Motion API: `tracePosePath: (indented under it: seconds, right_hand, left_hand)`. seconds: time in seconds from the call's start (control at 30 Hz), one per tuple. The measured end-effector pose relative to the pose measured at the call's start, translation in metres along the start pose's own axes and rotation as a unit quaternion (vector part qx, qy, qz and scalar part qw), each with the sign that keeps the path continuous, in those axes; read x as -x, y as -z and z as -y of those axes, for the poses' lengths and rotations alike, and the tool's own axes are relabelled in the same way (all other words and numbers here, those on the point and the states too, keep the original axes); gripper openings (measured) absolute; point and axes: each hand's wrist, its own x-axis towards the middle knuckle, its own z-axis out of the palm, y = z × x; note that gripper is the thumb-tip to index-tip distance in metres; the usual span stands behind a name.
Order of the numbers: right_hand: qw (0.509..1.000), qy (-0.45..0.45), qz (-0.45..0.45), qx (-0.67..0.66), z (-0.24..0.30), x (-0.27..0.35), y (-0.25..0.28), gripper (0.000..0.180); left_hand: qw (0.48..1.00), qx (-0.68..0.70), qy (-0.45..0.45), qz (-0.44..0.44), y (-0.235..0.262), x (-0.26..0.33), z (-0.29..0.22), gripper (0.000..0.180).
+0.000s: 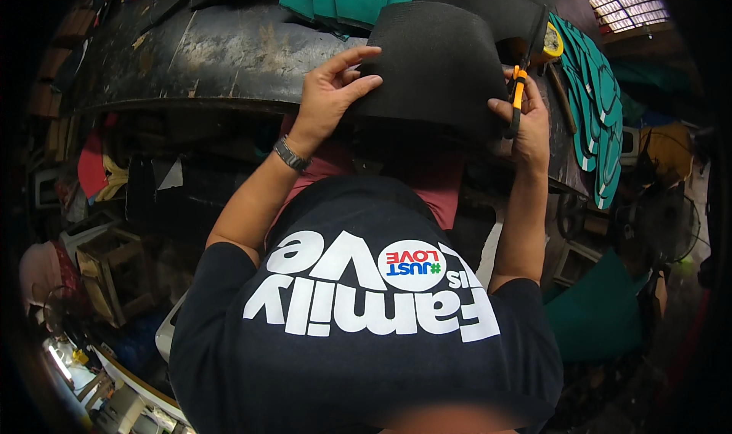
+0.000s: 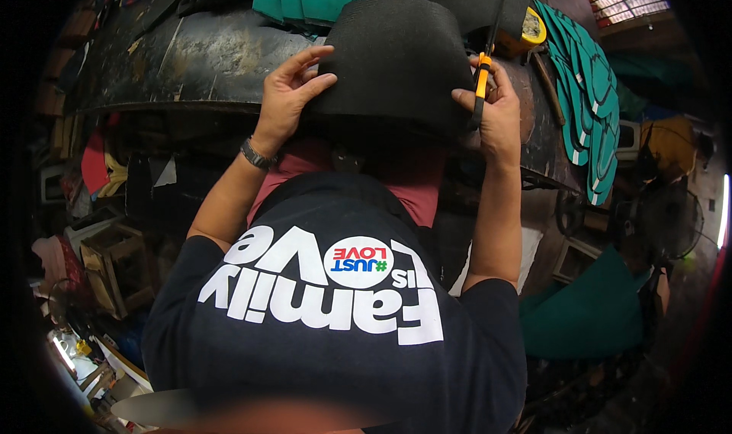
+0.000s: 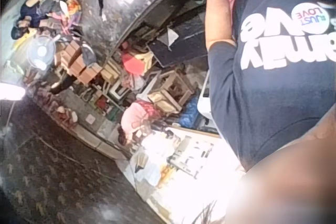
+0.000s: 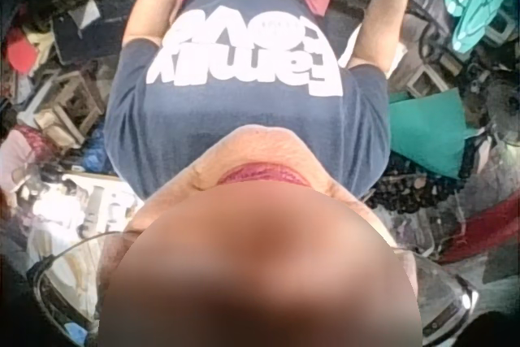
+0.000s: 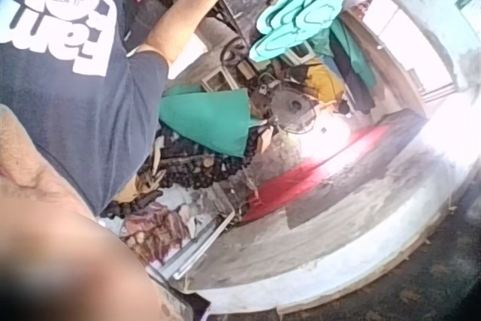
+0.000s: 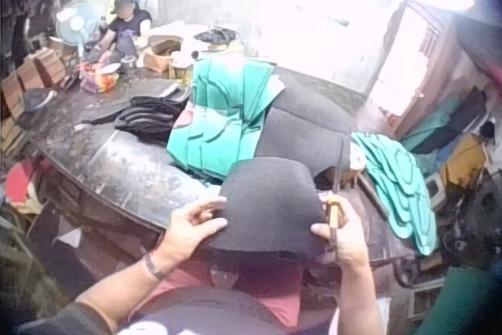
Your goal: The person rubs a black material on a stone block, then uses scissors to cut a larger black sheet into smaller pieces. The person also moves aside a stack of green cut pieces to access the workspace.
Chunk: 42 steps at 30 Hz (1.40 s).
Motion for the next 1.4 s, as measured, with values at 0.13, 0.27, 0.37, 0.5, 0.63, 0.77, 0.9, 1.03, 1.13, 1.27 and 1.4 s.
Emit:
tracePosePath:
  seconds: [0.13, 0.27, 0.37, 0.5, 0.63, 0.77, 0.9, 1.03, 1.13, 1.27, 1.4]
  right_hand:
    - [0.971, 0.078, -0.081, 0.212, -0.006, -0.023, 0.004, 0.061]
    - [0.916, 0.176, -0.151, 0.326, 0.002, -0.015, -0.001, 0.059]
    - [0.994, 0.004, -0.028, 0.11, 0.017, 0.025, 0.001, 0.055]
    - [0.954, -0.214, 0.209, -0.017, 0.009, 0.077, -0.013, 0.071]
    - [0.903, -0.304, 0.3, -0.039, -0.011, 0.103, -0.013, 0.069]
    - [0.885, -0.347, 0.308, -0.036, -0.021, 0.112, -0.001, 0.07]
    - [0.89, -0.335, 0.306, -0.055, -0.025, 0.106, -0.001, 0.053]
    - [0.911, -0.307, 0.258, -0.096, -0.022, 0.095, -0.016, 0.047]
    - [0.916, -0.294, 0.263, -0.071, -0.02, 0.089, -0.026, 0.073]
    - [0.915, -0.294, 0.269, -0.057, -0.021, 0.086, -0.035, 0.07]
    - [0.92, -0.28, 0.271, -0.051, -0.023, 0.085, -0.04, 0.067]
  left_hand:
    - [0.996, -0.061, 0.023, 0.059, 0.004, -0.016, 0.002, 0.054]
    - [0.973, -0.204, 0.057, 0.088, 0.002, -0.016, 0.009, 0.057]
    - [0.982, -0.162, 0.056, 0.077, -0.002, -0.015, 0.015, 0.057]
    - [0.988, -0.129, 0.049, 0.069, -0.008, -0.017, 0.017, 0.06]
    - [0.991, -0.118, 0.015, 0.056, -0.017, -0.015, 0.019, 0.064]
    - [0.994, -0.082, 0.037, 0.062, -0.018, -0.017, 0.021, 0.063]
    - [0.992, -0.068, 0.066, 0.086, -0.017, -0.018, 0.021, 0.061]
    - [0.991, -0.088, 0.074, 0.063, -0.02, -0.017, 0.018, 0.06]
    - [0.995, -0.063, 0.061, 0.05, -0.023, -0.018, 0.019, 0.061]
    - [0.992, -0.119, 0.008, 0.039, -0.025, -0.018, 0.026, 0.064]
    - [0.993, -0.112, 0.009, 0.038, -0.025, -0.017, 0.032, 0.067]
